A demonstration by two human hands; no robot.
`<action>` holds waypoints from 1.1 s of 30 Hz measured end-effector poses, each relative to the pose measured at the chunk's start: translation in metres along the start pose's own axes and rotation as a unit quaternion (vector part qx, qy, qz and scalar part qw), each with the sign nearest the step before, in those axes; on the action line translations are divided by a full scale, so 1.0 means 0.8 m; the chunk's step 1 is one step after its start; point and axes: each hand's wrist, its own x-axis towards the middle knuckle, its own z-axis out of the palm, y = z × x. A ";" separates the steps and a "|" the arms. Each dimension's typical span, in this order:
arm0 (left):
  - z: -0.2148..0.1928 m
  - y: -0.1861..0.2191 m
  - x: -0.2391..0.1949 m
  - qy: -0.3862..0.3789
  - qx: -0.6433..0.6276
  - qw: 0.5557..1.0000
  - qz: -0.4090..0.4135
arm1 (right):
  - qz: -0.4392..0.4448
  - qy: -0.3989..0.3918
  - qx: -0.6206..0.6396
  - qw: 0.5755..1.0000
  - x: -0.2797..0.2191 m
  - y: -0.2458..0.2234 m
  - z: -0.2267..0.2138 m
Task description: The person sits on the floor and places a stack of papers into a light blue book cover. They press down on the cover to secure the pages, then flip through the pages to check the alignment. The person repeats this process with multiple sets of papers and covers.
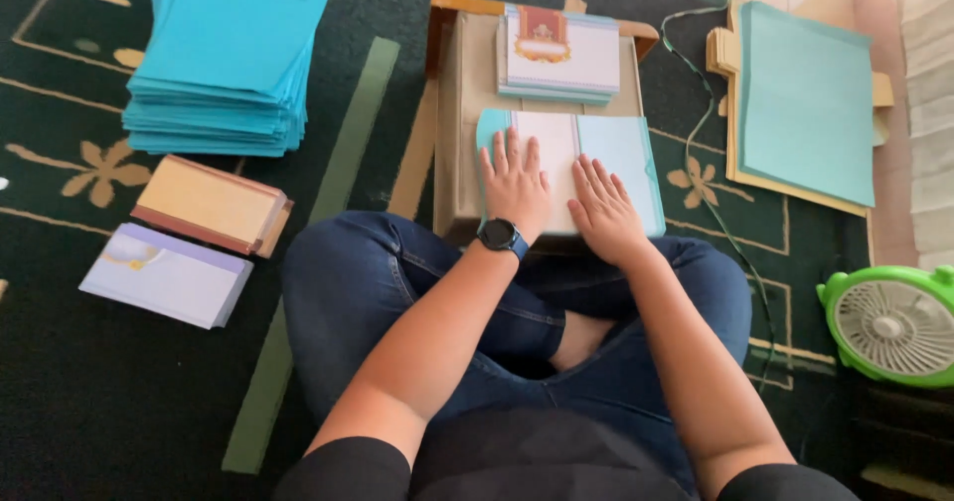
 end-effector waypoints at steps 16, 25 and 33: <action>-0.029 -0.007 -0.006 -0.043 0.011 0.999 0.006 | 0.009 -0.014 0.002 1.000 0.094 0.000 -0.035; -0.002 -0.009 -0.003 0.025 0.043 0.998 0.025 | 0.071 0.055 0.096 0.991 0.005 -0.021 -0.030; -0.037 0.019 0.043 -0.250 0.013 0.925 0.285 | 0.085 0.287 0.861 0.412 0.026 0.088 0.021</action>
